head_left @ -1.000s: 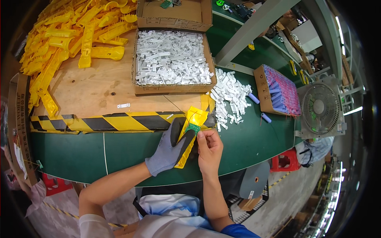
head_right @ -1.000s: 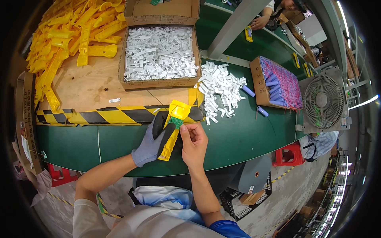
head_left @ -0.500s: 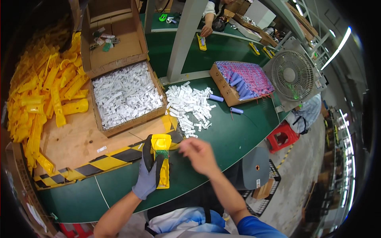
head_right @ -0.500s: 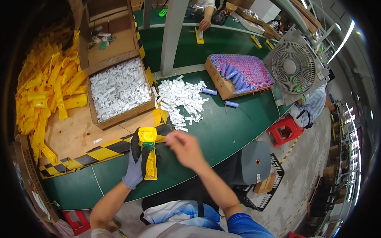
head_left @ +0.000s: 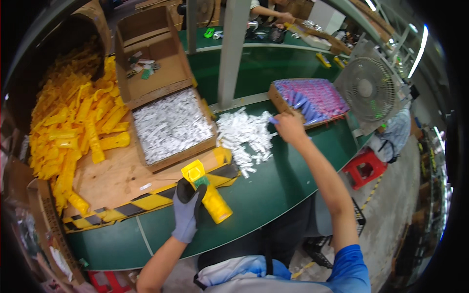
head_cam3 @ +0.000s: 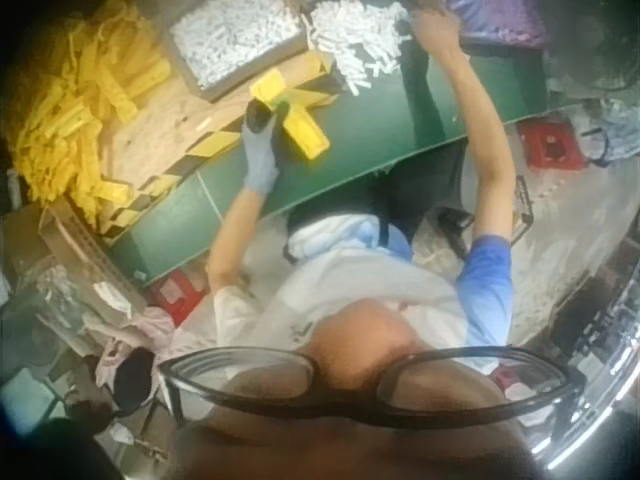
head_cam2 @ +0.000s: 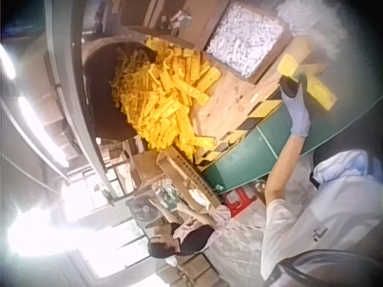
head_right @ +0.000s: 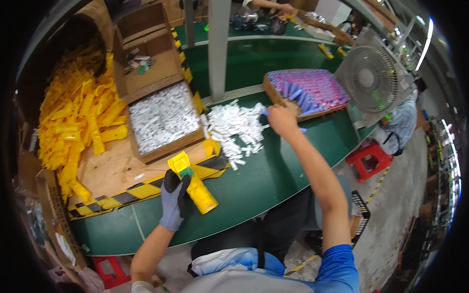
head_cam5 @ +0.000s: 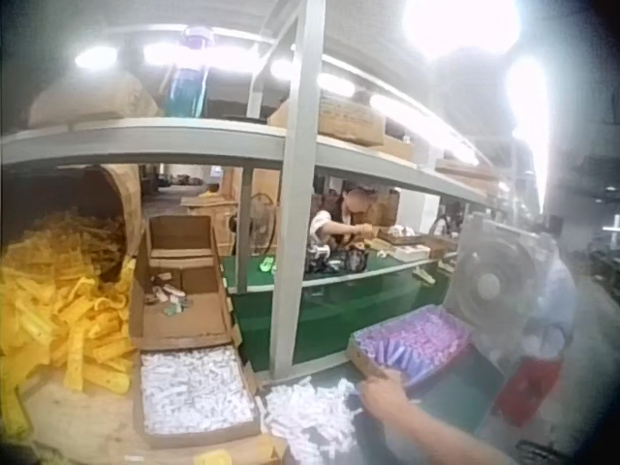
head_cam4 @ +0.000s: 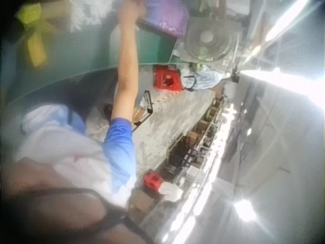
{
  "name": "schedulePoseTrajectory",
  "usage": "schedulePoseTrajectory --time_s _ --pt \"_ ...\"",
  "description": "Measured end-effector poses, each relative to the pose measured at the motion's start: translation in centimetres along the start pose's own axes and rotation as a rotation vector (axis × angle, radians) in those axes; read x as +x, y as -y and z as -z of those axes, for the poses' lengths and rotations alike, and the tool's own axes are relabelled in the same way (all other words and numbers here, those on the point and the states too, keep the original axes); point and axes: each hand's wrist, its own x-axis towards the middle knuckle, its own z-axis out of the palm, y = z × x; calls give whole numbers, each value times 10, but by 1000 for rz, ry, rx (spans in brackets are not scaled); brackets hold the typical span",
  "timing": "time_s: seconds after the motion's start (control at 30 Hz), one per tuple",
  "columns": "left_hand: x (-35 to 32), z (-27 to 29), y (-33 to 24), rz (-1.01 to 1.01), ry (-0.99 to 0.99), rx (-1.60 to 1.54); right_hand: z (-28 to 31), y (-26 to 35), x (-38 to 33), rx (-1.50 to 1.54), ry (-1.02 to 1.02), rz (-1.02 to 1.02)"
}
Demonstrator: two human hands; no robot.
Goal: The person assembles handheld devices by fitting circuit boards, batteries, and plastic components into plastic casings by hand. The person then sorts wired circuit modules and plastic pieces from boxes onto the table and installs wired circuits into the casings.
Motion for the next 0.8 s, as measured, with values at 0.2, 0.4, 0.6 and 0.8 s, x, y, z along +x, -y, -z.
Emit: schedulePoseTrajectory --time_s 0.2,0.4,0.6,0.8 --pt "-40 9 -9 176 -102 -38 44 36 -28 632 -226 -176" --pt "-113 1 -22 -25 -417 300 41 78 -103 1661 -336 -395" --pt "-110 -25 -70 -713 44 1516 36 129 -176 1835 -145 -427" --pt "-35 -35 -70 -489 520 1642 60 130 -196 1105 -94 -216"
